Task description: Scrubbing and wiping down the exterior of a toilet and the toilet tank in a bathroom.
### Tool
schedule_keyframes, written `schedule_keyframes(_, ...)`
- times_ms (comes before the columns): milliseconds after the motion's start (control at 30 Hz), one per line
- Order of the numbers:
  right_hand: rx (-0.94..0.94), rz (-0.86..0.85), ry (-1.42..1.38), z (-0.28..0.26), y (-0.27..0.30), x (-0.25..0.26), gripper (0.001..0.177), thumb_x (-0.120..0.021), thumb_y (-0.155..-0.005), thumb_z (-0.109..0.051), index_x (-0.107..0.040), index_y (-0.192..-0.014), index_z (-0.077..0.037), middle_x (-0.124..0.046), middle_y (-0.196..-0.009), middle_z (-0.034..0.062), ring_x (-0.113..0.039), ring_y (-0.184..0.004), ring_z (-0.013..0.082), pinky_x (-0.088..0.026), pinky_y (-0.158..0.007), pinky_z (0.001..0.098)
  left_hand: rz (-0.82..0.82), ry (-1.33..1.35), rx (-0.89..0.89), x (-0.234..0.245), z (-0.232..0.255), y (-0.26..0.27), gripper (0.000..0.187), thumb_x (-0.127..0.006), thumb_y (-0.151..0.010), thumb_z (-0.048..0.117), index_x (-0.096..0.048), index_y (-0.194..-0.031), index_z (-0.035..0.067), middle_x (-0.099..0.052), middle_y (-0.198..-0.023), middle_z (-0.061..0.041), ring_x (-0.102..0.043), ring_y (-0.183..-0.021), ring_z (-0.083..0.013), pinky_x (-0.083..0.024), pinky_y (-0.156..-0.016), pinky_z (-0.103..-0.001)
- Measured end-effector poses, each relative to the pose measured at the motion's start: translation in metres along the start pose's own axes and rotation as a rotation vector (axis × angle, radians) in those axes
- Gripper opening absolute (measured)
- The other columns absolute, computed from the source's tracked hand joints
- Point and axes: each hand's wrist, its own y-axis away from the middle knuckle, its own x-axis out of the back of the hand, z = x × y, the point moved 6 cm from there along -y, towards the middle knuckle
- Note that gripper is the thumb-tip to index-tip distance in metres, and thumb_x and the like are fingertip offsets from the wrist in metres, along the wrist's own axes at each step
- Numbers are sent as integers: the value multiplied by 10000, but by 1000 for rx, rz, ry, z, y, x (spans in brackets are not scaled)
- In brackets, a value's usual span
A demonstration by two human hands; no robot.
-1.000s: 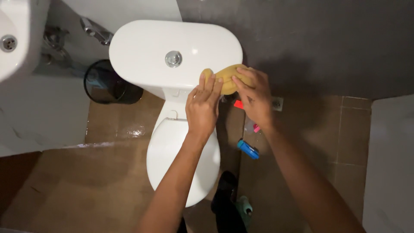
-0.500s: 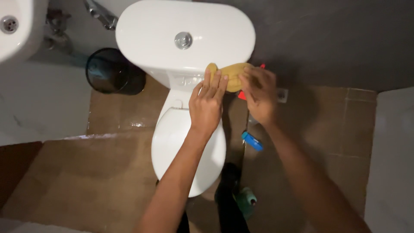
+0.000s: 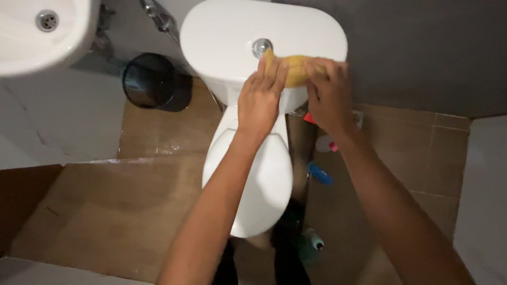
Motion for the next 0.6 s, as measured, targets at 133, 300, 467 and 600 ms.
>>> schedule_keyframes(133, -4, -97, 6, -41, -8, -4, 384, -694, -966, -16, -681, -1341, -100, -607, -1345, 87, -521, -1200, 334, -472, -1037, 457, 27, 27, 36, 25, -22, 31, 530, -601, -871, -92, -635, -1388, 21, -606, -1478, -155, -532, -1418, -384, -464, -1121, -464)
schedule_keyframes(300, 86, -155, -133, -94, -25, -33, 367, -709, -926, -51, -711, -1289, -101, -628, -1327, 76, -534, -1153, 332, -461, -971, 456, 54, -13, 89, 58, -66, 66, 472, -604, -917, -78, -654, -1378, 12, -612, -1465, -150, -534, -1425, -376, -450, -1121, -470)
schedule_keyframes(467, 140, -84, -129, -102, -58, -45, 391, -707, -945, -63, -694, -1335, -94, -632, -1343, 95, -537, -1191, 342, -466, -1005, 459, 42, -58, 139, 70, -89, 46, 506, -608, -944, -50, -596, -1445, 23, -560, -1520, -147, -482, -1466, -382, -434, -1148, -462)
schedule_keyframes(600, 156, -20, -13, -78, -90, -63, 386, -704, -1004, -50, -685, -1388, -81, -632, -1392, 109, -541, -1244, 334, -477, -1018, 458, 0, -100, 154, 51, -116, 10, 593, -598, -1039, 2, -433, -1605, 68, -387, -1669, -130, -380, -1556, -346, -396, -1236, -451)
